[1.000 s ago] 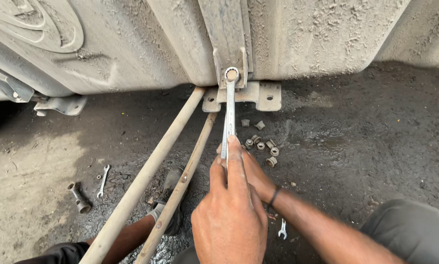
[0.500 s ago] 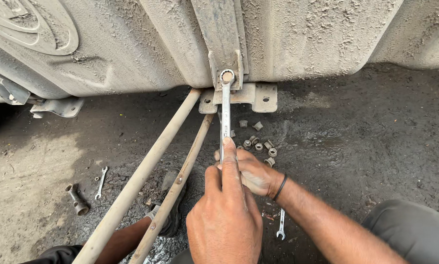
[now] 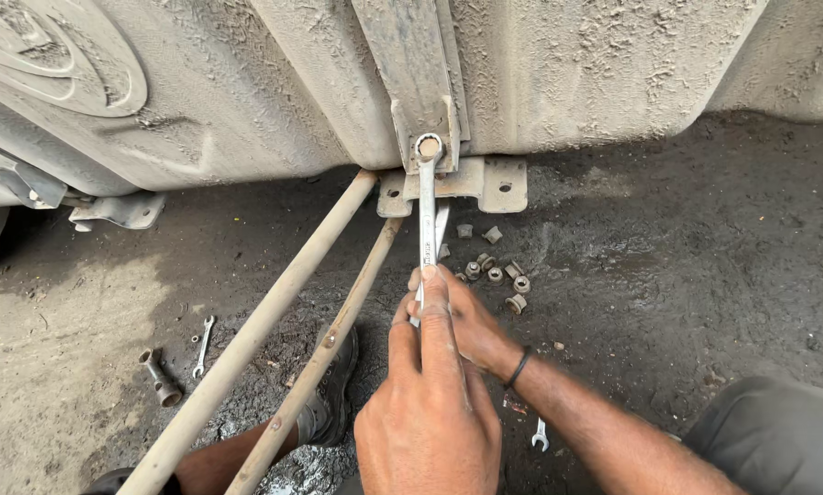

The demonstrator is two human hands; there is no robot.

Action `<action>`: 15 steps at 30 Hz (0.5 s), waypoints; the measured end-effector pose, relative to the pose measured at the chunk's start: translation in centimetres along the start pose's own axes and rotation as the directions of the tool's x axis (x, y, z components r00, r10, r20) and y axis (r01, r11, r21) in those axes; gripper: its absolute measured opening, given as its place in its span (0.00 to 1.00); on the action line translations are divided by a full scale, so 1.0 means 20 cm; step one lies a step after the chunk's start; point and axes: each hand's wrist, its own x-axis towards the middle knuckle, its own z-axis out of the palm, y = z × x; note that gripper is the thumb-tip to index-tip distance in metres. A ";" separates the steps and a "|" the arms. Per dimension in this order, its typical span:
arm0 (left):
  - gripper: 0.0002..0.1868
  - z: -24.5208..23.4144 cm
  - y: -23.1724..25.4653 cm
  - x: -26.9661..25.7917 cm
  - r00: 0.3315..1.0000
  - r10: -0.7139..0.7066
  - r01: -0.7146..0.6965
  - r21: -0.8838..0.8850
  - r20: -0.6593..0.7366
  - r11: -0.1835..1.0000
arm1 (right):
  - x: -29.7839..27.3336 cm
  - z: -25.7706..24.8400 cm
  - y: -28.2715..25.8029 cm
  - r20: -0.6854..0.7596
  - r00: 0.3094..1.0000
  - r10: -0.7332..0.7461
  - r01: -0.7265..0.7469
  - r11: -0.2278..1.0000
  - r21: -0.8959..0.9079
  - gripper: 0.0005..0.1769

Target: The person uses wrenches to loosen and remove bolts from the undercarriage of a vehicle, handling various metal nuts and tools while sitting on the ground.

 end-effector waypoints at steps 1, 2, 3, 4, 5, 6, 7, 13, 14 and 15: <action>0.47 0.00 0.00 0.00 1.000 -0.013 0.013 0.007 0.012 1.000 | 0.00 0.01 0.01 0.012 1.000 -0.011 0.011 1.000 0.028 0.11; 0.47 0.00 0.00 0.00 0.999 -0.024 0.024 0.016 0.025 1.000 | 0.01 0.02 0.02 0.007 1.000 0.021 -0.021 0.994 0.103 0.12; 0.48 0.00 0.00 -0.01 1.000 -0.011 0.011 0.003 0.009 1.000 | 0.03 0.03 0.03 0.004 0.999 0.053 -0.053 0.983 0.177 0.14; 0.49 0.01 0.00 -0.01 1.000 -0.001 0.001 -0.010 -0.008 1.000 | 0.06 0.05 0.04 0.006 0.996 0.085 -0.084 0.965 0.250 0.15; 0.50 0.01 0.00 -0.02 1.000 0.009 -0.010 -0.022 -0.026 1.000 | 0.08 0.08 0.05 -0.025 0.997 0.073 -0.065 0.970 0.235 0.15; 0.49 0.01 -0.01 -0.03 0.998 0.027 -0.027 -0.005 -0.054 1.000 | 0.11 0.11 0.06 -0.054 0.997 0.058 -0.045 0.974 0.221 0.16; 0.49 0.01 -0.01 -0.02 0.996 0.045 -0.044 0.012 -0.081 0.999 | 0.13 0.12 0.07 -0.083 0.996 0.043 -0.026 0.978 0.206 0.16; 0.51 -0.02 0.01 -0.03 0.999 -0.002 0.001 -0.032 -0.038 0.999 | 0.10 0.17 0.12 -0.085 0.996 0.037 -0.005 0.936 0.351 0.15; 0.51 -0.02 0.01 -0.03 1.000 -0.004 0.003 -0.047 -0.030 0.999 | 0.08 0.16 0.12 -0.083 0.996 0.043 -0.011 0.936 0.352 0.15; 0.50 -0.02 0.02 -0.04 0.996 0.019 -0.022 -0.039 -0.089 0.999 | 0.07 0.17 0.13 -0.082 0.996 0.044 -0.013 0.939 0.344 0.15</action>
